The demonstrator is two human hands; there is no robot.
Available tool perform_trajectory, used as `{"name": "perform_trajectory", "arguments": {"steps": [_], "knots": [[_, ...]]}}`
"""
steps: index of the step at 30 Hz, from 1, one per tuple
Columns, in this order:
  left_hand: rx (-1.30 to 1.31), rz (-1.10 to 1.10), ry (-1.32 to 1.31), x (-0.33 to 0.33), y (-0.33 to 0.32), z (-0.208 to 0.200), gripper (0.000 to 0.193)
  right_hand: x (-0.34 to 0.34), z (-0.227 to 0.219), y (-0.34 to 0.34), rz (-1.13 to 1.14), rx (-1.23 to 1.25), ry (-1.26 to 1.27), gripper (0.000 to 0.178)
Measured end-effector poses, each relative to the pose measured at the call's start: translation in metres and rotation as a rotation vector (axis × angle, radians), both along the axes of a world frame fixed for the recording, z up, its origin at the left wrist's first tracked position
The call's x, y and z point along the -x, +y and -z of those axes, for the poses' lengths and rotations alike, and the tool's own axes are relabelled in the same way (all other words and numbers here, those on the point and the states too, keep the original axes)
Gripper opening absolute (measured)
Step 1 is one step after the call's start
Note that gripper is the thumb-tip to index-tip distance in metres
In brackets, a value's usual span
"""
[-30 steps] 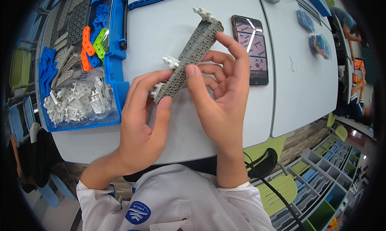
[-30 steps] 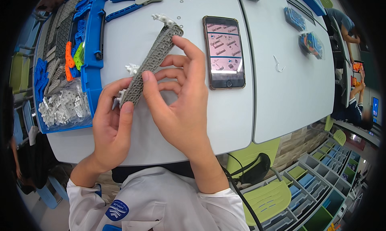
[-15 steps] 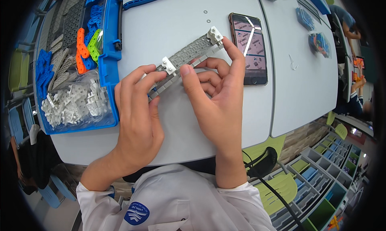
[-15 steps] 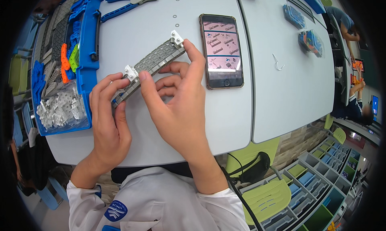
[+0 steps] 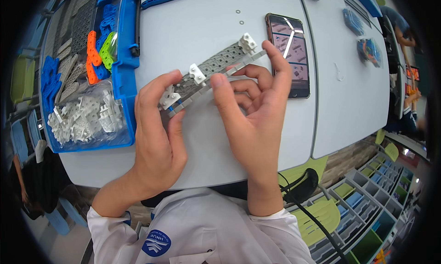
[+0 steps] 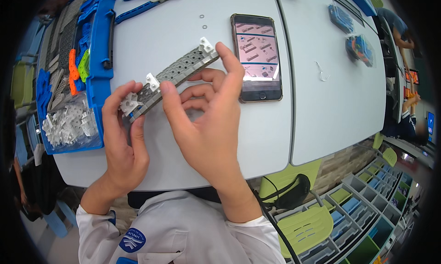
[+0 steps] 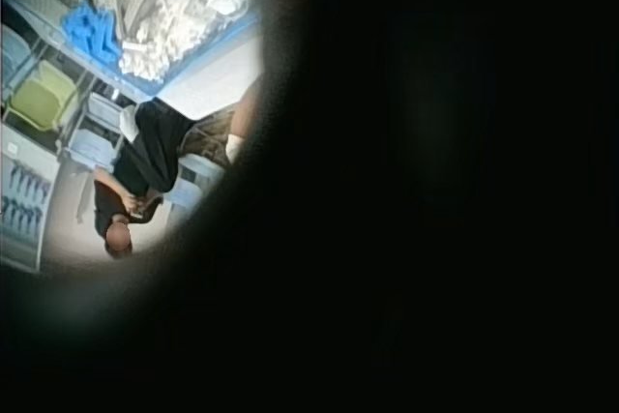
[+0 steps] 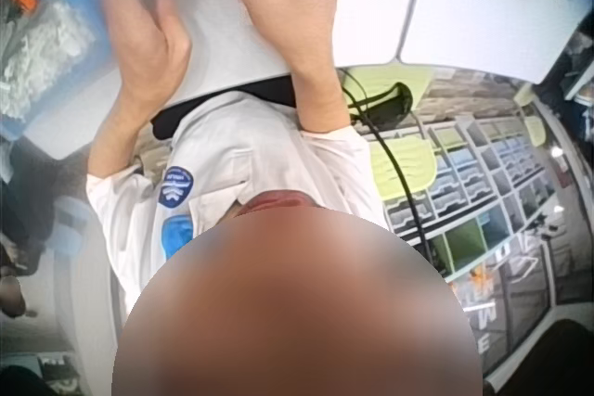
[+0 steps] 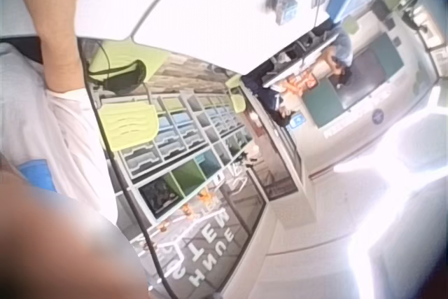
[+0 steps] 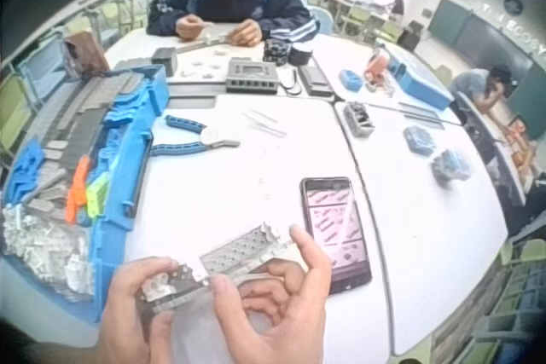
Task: The person assembles small white plastic components onto a gray perforated beam using hands. They pick parts from a blue tray, attach them to the beam, and inspect the assembly by turning it over.
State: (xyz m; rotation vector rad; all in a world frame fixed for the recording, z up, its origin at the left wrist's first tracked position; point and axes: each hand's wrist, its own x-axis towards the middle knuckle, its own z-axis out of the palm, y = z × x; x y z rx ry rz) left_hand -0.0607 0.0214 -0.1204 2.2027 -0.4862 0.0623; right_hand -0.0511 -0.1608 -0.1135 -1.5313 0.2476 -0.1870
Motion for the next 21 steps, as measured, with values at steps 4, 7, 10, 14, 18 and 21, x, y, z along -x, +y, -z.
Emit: {"name": "perform_trajectory", "arguments": {"steps": [4, 7, 10, 14, 18, 21], "knots": [[0.211, 0.003, 0.073, 0.0024, -0.0016, 0.003, 0.072, 0.0009, -0.0033, 0.0012, 0.048, -0.065, -0.014, 0.081], [0.356, -0.002, 0.111, 0.0043, -0.0035, 0.0044, 0.072, 0.0017, -0.0056, 0.0, 0.04, -0.124, 0.012, 0.084], [0.379, 0.003, 0.091, 0.0053, -0.0019, 0.0036, 0.07, 0.0028, -0.0063, -0.0009, 0.043, -0.209, 0.023, 0.083], [0.378, 0.019, -0.043, 0.0018, -0.0006, 0.0048, 0.068, 0.003, -0.0056, -0.0009, 0.032, -0.305, -0.002, 0.082], [0.391, 0.05, -0.068, 0.0011, -0.0001, 0.006, 0.066, 0.0041, -0.0062, -0.0002, 0.035, -0.29, -0.02, 0.081], [0.382, 0.11, -0.017, 0.0016, 0.0032, 0.0045, 0.063, 0.0045, -0.0071, 0.0003, 0.043, -0.315, -0.021, 0.08]]}}
